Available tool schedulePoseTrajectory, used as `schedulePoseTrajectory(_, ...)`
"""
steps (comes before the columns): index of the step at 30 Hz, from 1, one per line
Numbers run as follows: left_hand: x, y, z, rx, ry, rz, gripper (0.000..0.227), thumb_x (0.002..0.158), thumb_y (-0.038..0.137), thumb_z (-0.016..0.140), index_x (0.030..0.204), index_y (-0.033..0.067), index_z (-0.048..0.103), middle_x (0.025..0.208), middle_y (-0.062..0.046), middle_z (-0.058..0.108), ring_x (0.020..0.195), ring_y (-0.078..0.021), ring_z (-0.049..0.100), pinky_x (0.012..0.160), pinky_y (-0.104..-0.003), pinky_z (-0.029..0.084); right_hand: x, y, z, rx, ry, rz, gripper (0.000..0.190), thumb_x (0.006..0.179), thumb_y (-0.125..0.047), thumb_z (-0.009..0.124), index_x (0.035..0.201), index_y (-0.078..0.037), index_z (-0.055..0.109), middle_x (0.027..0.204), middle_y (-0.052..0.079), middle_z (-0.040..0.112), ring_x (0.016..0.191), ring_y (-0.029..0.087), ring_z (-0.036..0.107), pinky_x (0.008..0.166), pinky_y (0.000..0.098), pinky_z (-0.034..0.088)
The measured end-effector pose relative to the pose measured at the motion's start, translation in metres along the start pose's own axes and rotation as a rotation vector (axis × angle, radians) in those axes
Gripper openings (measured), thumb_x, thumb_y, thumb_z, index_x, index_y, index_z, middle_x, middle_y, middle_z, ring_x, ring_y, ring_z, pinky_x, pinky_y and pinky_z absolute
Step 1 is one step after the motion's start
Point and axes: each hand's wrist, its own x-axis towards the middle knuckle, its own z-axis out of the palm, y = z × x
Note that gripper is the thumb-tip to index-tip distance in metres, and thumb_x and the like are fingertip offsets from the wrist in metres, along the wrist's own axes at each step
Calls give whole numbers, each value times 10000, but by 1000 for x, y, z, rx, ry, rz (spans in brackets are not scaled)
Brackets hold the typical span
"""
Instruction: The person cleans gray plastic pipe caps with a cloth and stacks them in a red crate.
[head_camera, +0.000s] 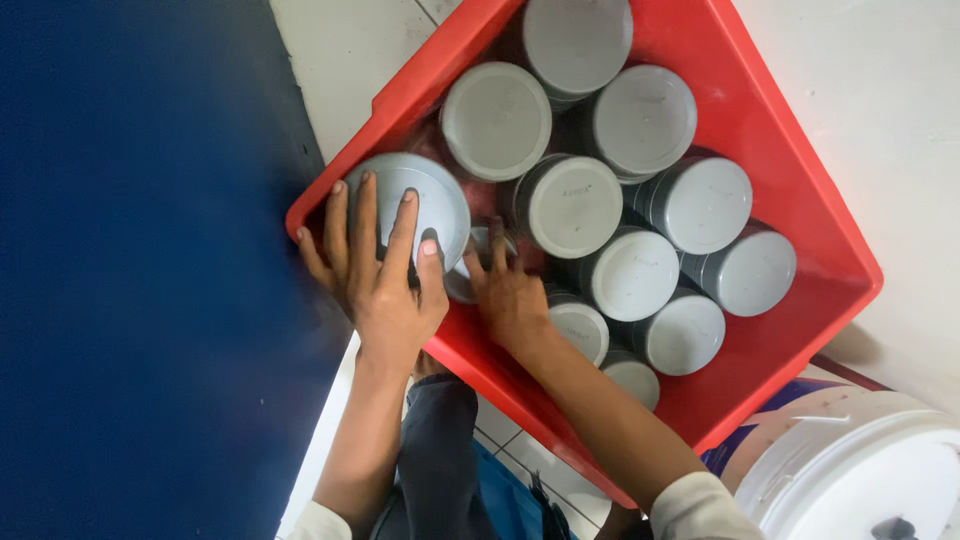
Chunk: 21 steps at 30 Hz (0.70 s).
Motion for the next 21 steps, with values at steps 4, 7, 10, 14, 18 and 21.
schedulePoseTrajectory(4,1,1,0,-12,4,-19,417,1004,374,468,1210,134,739,1328,-166,638,1330,-362,509,1147,-535,84,46,6,60,-34,184,18,623,963,-145,458,1544,-220,244,1548,278,253,1135,410,619,716,483,606)
schedulePoseTrajectory(7,1,-2,-1,10,-9,8,442,1006,403,456,1205,130,741,1318,-169,643,1340,-356,495,1156,-520,64,47,9,78,-89,261,13,661,960,-166,481,1561,-186,204,1541,321,244,1020,396,671,636,475,612)
schedulePoseTrajectory(10,-1,0,-1,-14,7,-21,409,994,370,483,1205,130,738,1312,-173,647,1334,-359,508,1163,-516,61,17,17,73,-196,669,-63,582,864,-304,648,1407,-163,495,1397,286,471,862,343,711,512,429,595)
schedulePoseTrajectory(14,0,0,-2,-39,14,-8,416,1001,378,470,1203,124,731,1325,-181,635,1337,-362,501,1158,-528,65,-38,26,33,-193,560,-87,901,635,-400,789,1433,-152,451,1430,258,436,1011,359,656,709,448,577)
schedulePoseTrajectory(18,1,-1,-4,-20,-10,-10,444,1018,387,425,1223,119,714,1333,-177,626,1344,-354,490,1160,-509,51,-85,40,-1,130,566,-166,1075,473,-413,875,1417,-93,474,1398,258,471,1155,425,573,895,557,480)
schedulePoseTrajectory(21,0,1,-4,-60,-10,-34,452,1021,367,393,1220,109,706,1341,-185,617,1343,-361,490,1158,-524,55,-109,67,-7,438,709,-186,1093,379,-445,896,1360,-103,558,1322,221,568,1241,438,543,982,523,423)
